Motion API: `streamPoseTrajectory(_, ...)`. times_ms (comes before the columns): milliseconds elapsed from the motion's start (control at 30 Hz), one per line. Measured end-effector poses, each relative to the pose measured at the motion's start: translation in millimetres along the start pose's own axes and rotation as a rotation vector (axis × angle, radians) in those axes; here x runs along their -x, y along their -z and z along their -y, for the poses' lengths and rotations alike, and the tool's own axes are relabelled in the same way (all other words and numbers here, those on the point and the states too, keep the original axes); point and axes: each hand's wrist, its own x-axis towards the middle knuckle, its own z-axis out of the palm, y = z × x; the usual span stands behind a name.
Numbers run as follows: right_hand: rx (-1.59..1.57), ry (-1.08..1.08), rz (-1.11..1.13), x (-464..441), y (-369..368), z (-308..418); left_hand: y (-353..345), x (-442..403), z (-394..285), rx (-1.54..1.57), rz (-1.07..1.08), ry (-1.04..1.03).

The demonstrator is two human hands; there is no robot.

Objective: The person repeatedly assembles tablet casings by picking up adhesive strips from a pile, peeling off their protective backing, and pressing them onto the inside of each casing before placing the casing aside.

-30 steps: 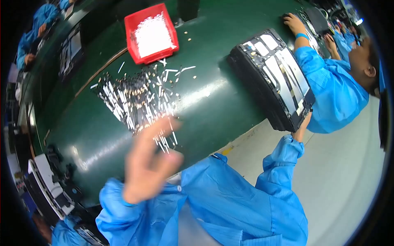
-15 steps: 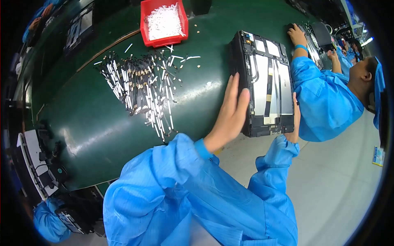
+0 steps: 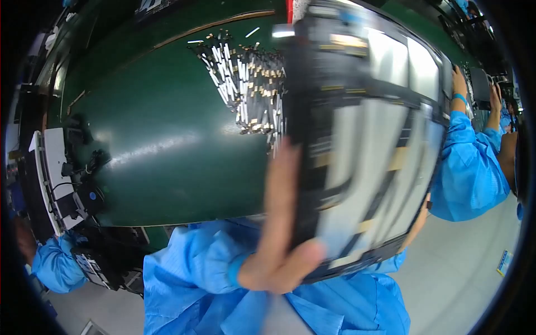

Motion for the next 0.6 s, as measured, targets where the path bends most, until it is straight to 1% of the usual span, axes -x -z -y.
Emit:
streamPoseTrajectory(67, -0.114, 0.062, 0.519, 21.3, -64.0, 28.9, 23.9, 37.6, -18.1, 0.143, -0.44, 0.283)
streamPoseTrajectory(100, -0.251, -0.027, 0.639, 35.4, -99.6, 46.5, 31.8, 93.9, -8.3, -0.004, -0.801, 0.498)
streamPoseTrajectory(133, -0.19, 0.003, 0.739, 40.9, -120.6, 57.7, 54.3, 110.0, -4.4, 0.059, -0.893, 0.49)
streamPoseTrajectory(167, -0.283, -0.037, 0.858, 46.9, -141.5, 56.7, 71.3, 119.1, -10.8, 0.129, -0.969, 0.437)
streamPoseTrajectory(200, -0.345, -0.064, 0.937, 51.9, -159.4, 49.1, 90.3, 127.9, -4.0, 0.3, -0.842, 0.314)
streamPoseTrajectory(233, -0.405, -0.093, 1.014, 56.7, -174.7, 39.5, 113.6, 162.5, 9.8, 0.086, -0.757, 0.242)
streamPoseTrajectory(300, -0.374, -0.114, 1.032, 64.1, -197.8, 31.8, 119.7, 151.2, 14.4, 0.174, -0.865, 0.225)
streamPoseTrajectory(333, -0.283, -0.073, 1.063, 62.2, -203.5, 34.1, 122.0, 141.7, 16.5, 0.086, -0.931, 0.332)
streamPoseTrajectory(367, -0.266, -0.074, 1.057, 59.6, -205.4, 32.5, 118.4, 127.0, 15.8, 0.186, -0.996, 0.339)
streamPoseTrajectory(433, -0.063, -0.044, 1.092, 54.3, -205.3, 28.2, 113.3, 102.2, 13.8, 0.098, -1.027, 0.369)
streamPoseTrajectory(467, 0.024, 0.107, 1.043, 52.2, -202.5, 32.7, 112.9, 100.0, 13.5, 0.111, -1.035, 0.371)
streamPoseTrajectory(500, 0.123, 0.321, 0.973, 47.0, -198.8, 28.3, 112.9, 99.9, 12.4, 0.069, -1.026, 0.407)
streamPoseTrajectory(567, 0.33, 0.16, 0.903, 36.6, -185.1, 60.2, 114.2, 99.6, 12.3, 0.032, -1.023, 0.44)
streamPoseTrajectory(600, 0.47, 0.299, 0.832, 30.4, -182.8, 62.4, 114.8, 99.5, 12.6, 0.047, -0.994, 0.436)
